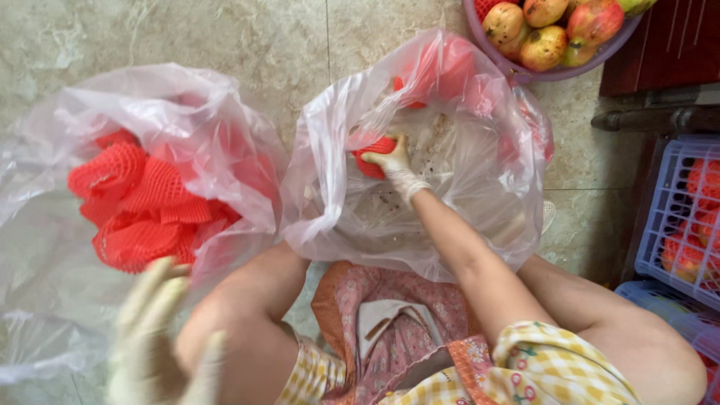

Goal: The person, wearing gloves, sorts pomegranates by removing them from plastic bags, placing them into red mesh protective sleeves, and then organizing them into blue and purple plastic crates.

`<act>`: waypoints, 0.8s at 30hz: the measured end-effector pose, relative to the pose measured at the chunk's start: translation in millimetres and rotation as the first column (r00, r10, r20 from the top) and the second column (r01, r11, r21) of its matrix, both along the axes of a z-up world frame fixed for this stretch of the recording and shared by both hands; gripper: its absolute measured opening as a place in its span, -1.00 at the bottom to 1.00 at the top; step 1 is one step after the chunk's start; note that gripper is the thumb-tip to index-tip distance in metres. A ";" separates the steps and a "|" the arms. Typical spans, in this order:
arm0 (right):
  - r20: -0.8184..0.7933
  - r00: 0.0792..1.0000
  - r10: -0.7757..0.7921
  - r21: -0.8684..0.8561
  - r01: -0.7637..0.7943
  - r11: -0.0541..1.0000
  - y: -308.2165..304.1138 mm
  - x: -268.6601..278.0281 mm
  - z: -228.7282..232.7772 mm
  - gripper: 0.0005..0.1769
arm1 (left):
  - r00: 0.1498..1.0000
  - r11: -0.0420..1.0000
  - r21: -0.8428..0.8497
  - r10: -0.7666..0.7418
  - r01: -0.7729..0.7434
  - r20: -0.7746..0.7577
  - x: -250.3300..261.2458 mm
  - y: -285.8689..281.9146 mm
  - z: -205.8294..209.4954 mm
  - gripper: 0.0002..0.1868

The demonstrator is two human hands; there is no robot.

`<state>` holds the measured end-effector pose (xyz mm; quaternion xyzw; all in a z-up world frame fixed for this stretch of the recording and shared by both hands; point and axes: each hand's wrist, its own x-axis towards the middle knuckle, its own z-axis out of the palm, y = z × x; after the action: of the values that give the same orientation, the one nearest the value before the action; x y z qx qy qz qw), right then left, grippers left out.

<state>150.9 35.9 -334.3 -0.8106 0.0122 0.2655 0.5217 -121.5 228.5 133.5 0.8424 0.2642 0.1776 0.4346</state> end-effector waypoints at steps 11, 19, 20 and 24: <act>-0.523 0.754 0.397 0.710 0.127 0.693 -82.9 -33.8 268.7 -0.29 | 0.920 0.911 -0.194 -0.384 0.363 -0.081 76.8 -118.4 -38.0 0.24; 0.000 0.931 0.364 0.496 -0.316 0.809 -140.5 -81.3 373.8 -0.32 | 0.947 0.702 -0.680 0.024 0.212 0.320 104.9 -184.5 -116.6 -0.43; 0.131 0.934 0.333 0.434 -0.356 0.828 -145.8 -85.5 368.0 -0.37 | 0.930 0.637 -0.734 0.068 0.238 0.361 109.5 -186.3 -129.9 -0.49; 0.205 0.976 0.075 0.420 -0.157 0.894 -164.6 -99.9 313.2 -0.58 | 0.960 0.418 -0.901 0.187 0.112 0.206 117.1 -203.1 -185.0 -0.56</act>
<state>51.1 -128.8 -21.1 -0.6945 -0.1436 0.2166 0.6709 -4.4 25.4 -51.5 0.4348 0.2741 0.1320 0.8476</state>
